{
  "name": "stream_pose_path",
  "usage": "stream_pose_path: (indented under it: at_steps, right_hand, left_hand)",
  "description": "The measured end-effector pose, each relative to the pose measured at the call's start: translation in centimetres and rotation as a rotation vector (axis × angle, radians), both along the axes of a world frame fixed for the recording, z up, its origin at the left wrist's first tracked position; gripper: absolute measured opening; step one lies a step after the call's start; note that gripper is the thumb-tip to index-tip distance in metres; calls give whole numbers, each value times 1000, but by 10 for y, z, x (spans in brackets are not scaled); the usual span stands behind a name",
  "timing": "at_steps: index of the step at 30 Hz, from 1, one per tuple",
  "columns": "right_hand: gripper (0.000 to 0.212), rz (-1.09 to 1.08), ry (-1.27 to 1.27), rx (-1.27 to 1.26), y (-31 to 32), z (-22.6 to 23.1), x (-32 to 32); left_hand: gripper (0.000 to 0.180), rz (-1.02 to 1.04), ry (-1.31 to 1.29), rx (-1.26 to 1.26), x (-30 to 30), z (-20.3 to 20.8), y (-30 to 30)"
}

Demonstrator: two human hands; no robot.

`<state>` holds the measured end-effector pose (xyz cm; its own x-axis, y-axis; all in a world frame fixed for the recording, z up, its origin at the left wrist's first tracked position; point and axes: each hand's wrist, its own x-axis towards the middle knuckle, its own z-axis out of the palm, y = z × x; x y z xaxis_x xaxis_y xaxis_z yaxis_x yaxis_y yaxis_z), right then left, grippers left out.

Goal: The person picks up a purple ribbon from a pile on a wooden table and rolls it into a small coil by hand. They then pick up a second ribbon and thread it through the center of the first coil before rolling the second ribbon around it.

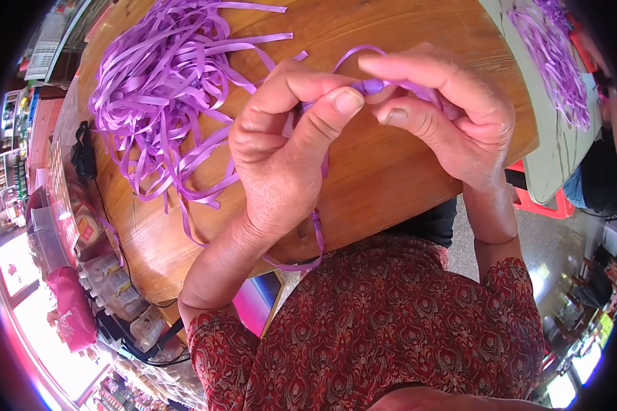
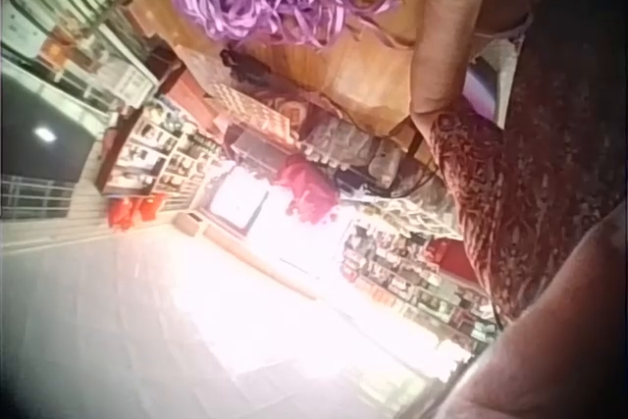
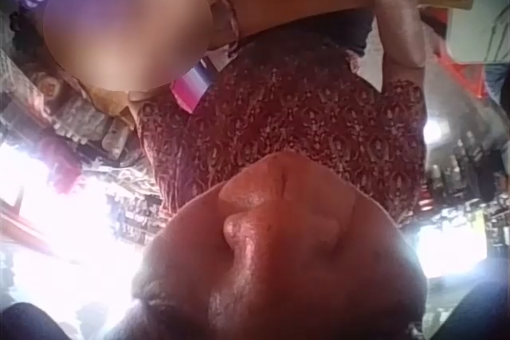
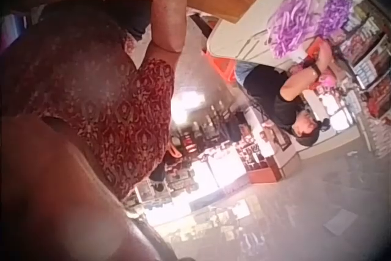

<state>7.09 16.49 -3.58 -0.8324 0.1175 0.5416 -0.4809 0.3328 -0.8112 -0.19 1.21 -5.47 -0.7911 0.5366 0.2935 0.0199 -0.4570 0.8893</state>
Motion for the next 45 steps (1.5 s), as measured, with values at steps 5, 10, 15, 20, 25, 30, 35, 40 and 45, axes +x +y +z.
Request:
stream_pose_path:
  at_steps: [5, 10, 15, 20, 25, 30, 35, 40, 45]
  right_hand:
    - [38, -83, 52, 209, 3, 1, -2]
    - [33, -196, 271, 422, 7, -3, -4]
    - [28, -181, 309, 434, 9, -4, -5]
    - [26, -174, 282, 470, 10, -3, -4]
    - [24, -170, 270, 481, 9, -2, -4]
    - [25, -157, 244, 469, 8, -1, -3]
    - [28, -127, 286, 595, 13, 5, -3]
    - [40, -59, 308, 835, 14, 25, -3]
    - [43, -30, 256, 1031, 0, 48, -3]
  left_hand:
    - [6, -64, -155, -15, -1, -2, -3]
    - [6, -45, -220, -40, 2, 3, -1]
    - [8, -136, -165, -60, -2, -1, -7]
    - [12, -100, 11, -160, -6, -1, -11]
    - [15, -132, -20, -145, -5, -2, -10]
    - [13, -141, 232, -268, -7, 9, -9]
    - [16, -135, 659, -372, -23, 14, -13]
    - [13, -163, 638, -328, -23, 16, -14]
    - [11, -37, 724, -210, -18, 11, -13]
